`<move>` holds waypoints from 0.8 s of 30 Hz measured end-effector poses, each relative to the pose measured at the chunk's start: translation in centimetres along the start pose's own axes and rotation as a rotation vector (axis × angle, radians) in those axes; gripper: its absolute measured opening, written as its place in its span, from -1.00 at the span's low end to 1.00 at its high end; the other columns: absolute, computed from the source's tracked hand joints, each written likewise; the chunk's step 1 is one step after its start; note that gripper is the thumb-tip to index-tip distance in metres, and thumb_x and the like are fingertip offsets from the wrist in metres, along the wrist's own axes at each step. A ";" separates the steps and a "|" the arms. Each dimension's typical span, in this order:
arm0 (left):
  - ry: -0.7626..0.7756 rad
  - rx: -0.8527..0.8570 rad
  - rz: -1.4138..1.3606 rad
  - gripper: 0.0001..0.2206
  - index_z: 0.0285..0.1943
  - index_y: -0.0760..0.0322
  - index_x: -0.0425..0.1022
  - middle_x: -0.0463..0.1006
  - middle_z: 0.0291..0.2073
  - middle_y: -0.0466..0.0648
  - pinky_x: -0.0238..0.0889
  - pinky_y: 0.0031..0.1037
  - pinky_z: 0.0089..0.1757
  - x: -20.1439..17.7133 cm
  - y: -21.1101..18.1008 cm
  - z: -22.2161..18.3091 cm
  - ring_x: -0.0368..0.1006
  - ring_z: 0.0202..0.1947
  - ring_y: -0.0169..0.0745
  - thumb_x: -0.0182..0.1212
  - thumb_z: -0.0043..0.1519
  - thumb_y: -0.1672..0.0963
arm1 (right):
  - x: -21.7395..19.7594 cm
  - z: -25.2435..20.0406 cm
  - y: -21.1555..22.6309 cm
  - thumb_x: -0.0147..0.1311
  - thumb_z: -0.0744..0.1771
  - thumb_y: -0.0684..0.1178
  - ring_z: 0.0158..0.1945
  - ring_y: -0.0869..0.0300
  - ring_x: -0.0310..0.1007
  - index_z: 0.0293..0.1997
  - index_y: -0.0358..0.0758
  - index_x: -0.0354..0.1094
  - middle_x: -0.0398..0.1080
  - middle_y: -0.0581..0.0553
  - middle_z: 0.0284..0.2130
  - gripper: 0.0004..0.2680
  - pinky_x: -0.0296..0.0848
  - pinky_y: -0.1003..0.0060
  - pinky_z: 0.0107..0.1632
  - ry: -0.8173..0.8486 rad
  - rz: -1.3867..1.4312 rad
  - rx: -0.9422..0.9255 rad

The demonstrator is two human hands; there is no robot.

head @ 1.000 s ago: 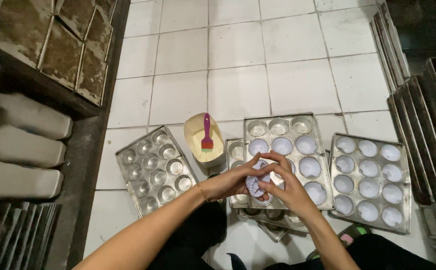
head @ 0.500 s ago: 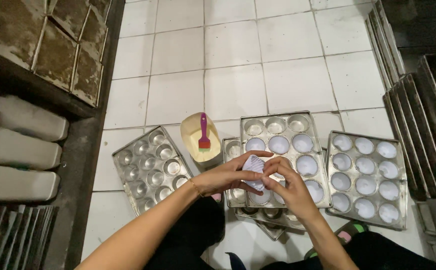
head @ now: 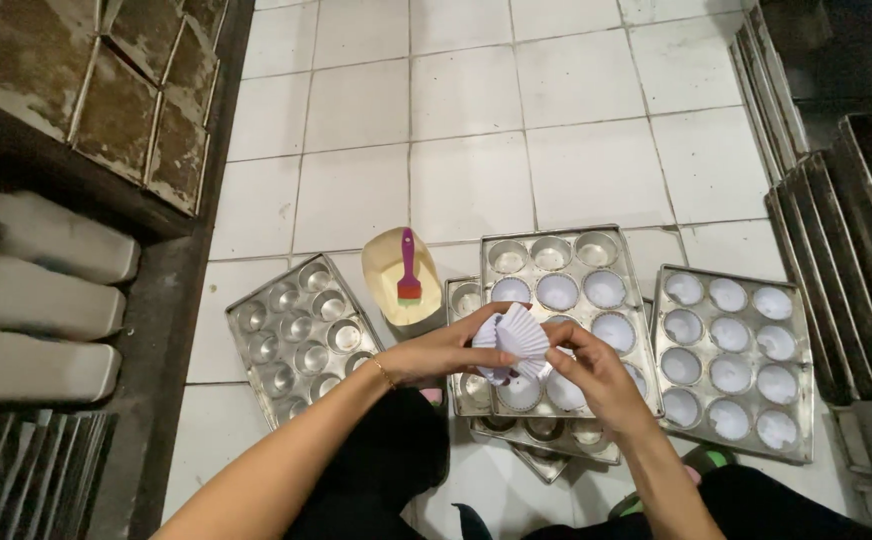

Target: Placing paper cupcake liners into metal baking trays.

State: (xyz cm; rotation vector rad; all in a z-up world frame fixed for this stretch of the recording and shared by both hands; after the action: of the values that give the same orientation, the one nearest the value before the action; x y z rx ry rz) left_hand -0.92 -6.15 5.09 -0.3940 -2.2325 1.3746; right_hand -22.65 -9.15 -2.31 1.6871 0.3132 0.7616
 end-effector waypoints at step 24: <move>-0.509 -0.001 0.426 -0.07 0.52 0.38 -0.21 0.30 0.27 0.23 0.17 -0.36 0.20 -3.7 6.1 1.2 0.30 0.30 -0.02 0.40 0.15 -0.04 | -18.6 13.7 -9.0 -0.03 0.34 -0.21 -0.03 -0.10 0.55 0.04 -0.10 0.51 0.57 -0.21 -0.13 -0.77 0.24 0.09 0.41 -0.281 -1.586 -0.154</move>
State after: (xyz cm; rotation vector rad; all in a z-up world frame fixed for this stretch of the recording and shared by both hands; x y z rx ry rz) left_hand 1.48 -6.02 -1.70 -0.6007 -2.6597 1.8616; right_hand -26.15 -28.14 -17.88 0.9005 1.1340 -0.6108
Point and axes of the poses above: each hand's wrist, its own z-axis towards the middle knuckle, its own x-axis out of the palm, y = z × x, the point moved 3 cm from there along z, towards the middle knuckle
